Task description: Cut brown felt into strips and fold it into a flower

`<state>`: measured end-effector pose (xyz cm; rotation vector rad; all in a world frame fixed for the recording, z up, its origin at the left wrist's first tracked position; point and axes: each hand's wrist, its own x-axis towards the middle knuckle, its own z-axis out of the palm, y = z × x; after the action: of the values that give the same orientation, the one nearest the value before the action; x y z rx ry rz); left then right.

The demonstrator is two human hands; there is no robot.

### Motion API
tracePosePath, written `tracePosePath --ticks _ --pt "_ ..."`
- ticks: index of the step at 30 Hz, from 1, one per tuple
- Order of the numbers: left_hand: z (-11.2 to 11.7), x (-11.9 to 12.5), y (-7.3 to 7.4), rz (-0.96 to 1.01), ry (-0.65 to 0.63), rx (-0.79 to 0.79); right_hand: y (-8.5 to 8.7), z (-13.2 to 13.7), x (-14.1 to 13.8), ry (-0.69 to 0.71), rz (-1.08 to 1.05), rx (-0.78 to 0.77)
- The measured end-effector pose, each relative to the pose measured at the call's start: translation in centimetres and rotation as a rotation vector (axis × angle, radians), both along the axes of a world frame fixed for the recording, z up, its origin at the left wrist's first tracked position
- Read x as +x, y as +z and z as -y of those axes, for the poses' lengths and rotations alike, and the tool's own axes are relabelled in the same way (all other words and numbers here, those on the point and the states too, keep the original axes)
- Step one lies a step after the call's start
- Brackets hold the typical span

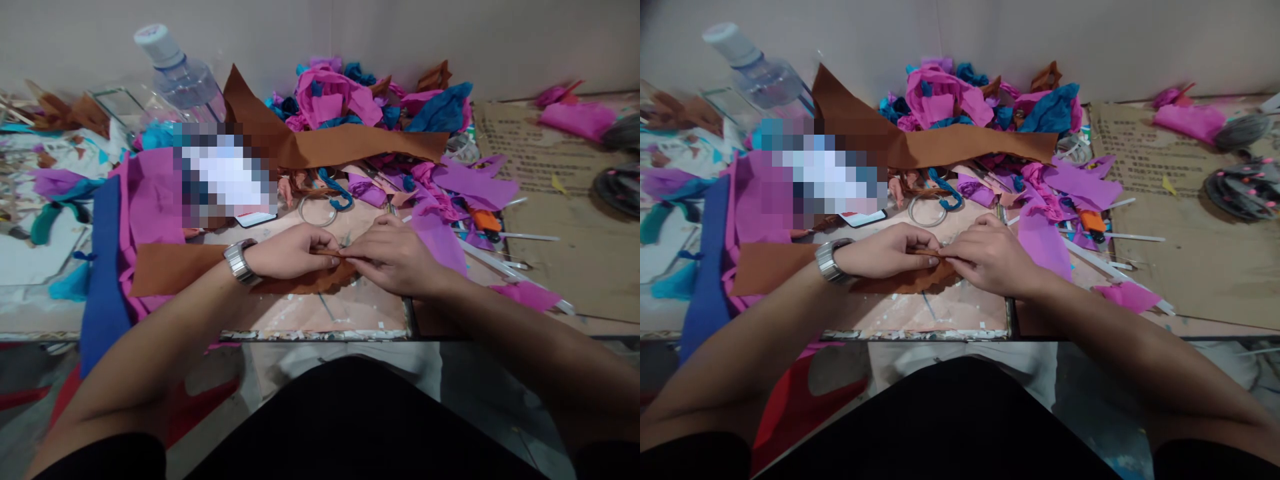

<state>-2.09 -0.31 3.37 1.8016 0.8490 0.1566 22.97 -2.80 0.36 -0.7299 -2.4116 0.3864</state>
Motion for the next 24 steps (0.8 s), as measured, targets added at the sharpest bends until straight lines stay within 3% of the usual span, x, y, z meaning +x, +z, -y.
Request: tracePosePath --ticks 6,12,24 --pt "-0.2 0.0 0.3 0.025 0.009 -0.047 0.1 -0.2 0.0 0.026 -0.027 0.106" --pt "0.0 0.2 -0.3 0.072 0.061 -0.045 0.1 -0.1 -0.2 -0.004 -0.031 0.041" --pt "0.3 0.4 -0.4 0.036 0.076 0.131 -0.2 -0.3 -0.4 -0.042 -0.004 0.000"
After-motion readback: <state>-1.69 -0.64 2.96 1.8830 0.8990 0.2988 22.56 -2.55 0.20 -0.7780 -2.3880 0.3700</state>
